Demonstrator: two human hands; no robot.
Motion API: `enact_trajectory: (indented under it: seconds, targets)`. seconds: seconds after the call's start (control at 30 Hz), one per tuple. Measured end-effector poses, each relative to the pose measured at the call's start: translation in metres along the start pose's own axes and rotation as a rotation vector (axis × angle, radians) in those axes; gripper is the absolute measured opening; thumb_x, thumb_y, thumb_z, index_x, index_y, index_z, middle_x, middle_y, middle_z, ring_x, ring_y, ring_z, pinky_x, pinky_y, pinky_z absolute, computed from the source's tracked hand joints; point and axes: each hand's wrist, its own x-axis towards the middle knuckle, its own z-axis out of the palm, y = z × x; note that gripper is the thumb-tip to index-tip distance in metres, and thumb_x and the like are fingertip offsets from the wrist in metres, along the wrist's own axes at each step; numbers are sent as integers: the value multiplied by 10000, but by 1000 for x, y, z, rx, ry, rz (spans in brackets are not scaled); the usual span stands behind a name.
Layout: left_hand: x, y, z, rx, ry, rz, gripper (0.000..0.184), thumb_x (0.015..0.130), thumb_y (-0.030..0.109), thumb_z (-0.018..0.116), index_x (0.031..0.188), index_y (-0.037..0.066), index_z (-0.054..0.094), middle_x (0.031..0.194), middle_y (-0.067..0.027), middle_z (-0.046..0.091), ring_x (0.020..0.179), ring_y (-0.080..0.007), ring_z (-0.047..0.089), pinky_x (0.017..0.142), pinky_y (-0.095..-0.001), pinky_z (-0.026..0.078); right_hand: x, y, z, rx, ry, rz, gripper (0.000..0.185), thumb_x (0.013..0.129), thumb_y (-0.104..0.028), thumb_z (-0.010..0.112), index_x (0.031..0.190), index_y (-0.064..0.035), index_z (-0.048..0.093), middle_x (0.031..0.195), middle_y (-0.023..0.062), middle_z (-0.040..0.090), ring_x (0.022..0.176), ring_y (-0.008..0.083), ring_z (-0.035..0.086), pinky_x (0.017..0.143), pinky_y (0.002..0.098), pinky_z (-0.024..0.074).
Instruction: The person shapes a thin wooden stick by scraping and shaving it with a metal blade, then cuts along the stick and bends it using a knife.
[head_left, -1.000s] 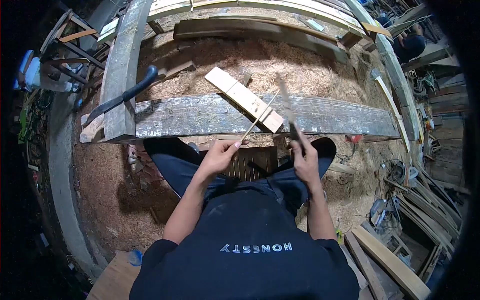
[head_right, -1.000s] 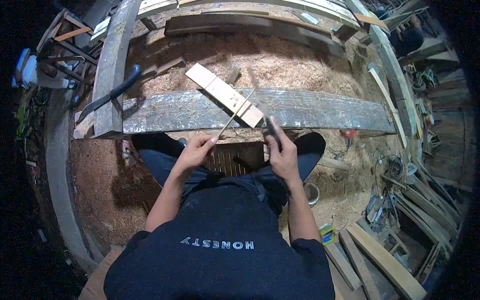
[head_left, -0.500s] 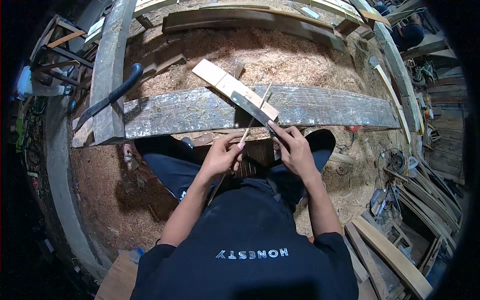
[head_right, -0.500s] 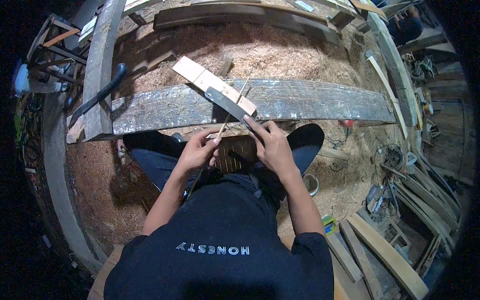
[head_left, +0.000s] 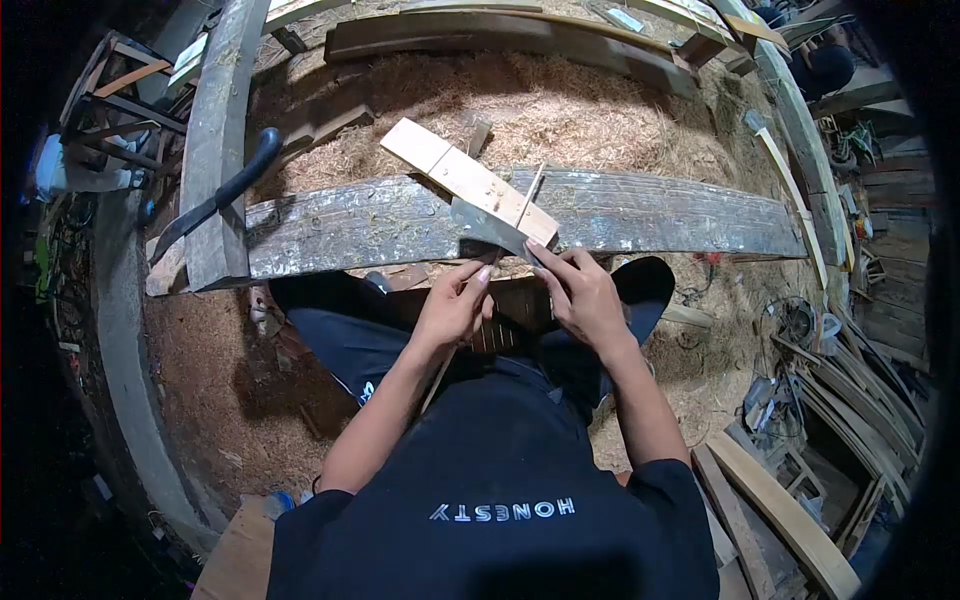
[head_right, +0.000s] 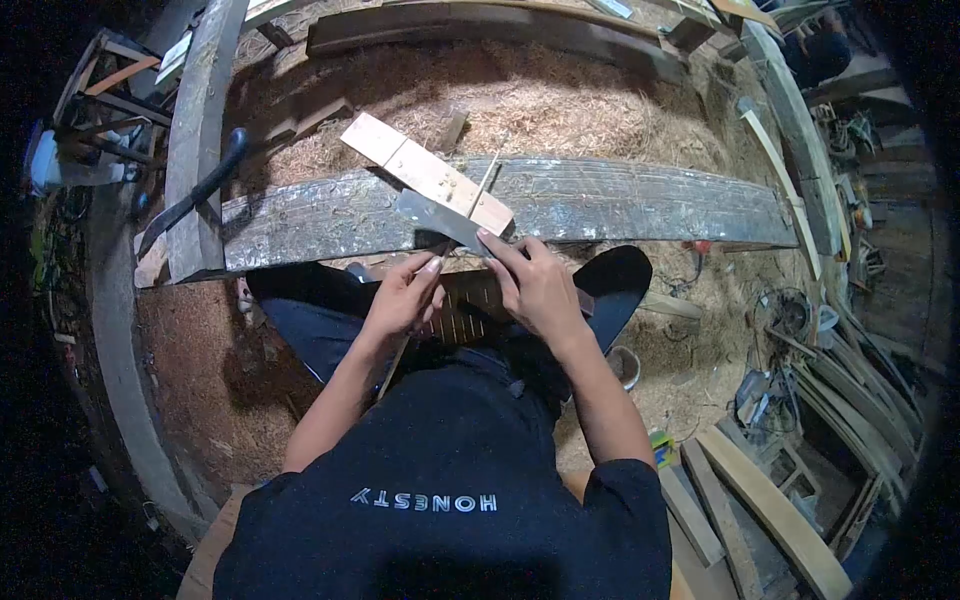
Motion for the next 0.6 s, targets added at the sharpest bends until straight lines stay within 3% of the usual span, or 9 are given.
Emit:
enact_trajectory:
  seconds: [0.23,0.47,0.6]
  targets:
    - [1,-3,-1,-75,9,-33,389,1001,279,554,1328,69,534,613,44,493,452,-42,406,394,-202,296,6,-12,-7,-38,76,6,311,885,-250,664,1195,-231,683,975,151,587,767,344,651,666,422,533]
    - [7,-18,4,-120,58,80,357,988,258,589,1257,24,604,664,65,471,555,-31,395,501,-205,316,10,-9,3,-76,107,-69,316,861,-317,699,1167,-235,698,929,134,569,718,329,645,601,426,530]
    - [11,-22,0,-105,67,13,343,988,247,589,1252,30,621,664,66,469,555,-28,389,495,-206,309,11,-13,5,-34,111,3,303,852,-288,717,1147,-218,711,894,125,543,679,287,618,592,399,518]
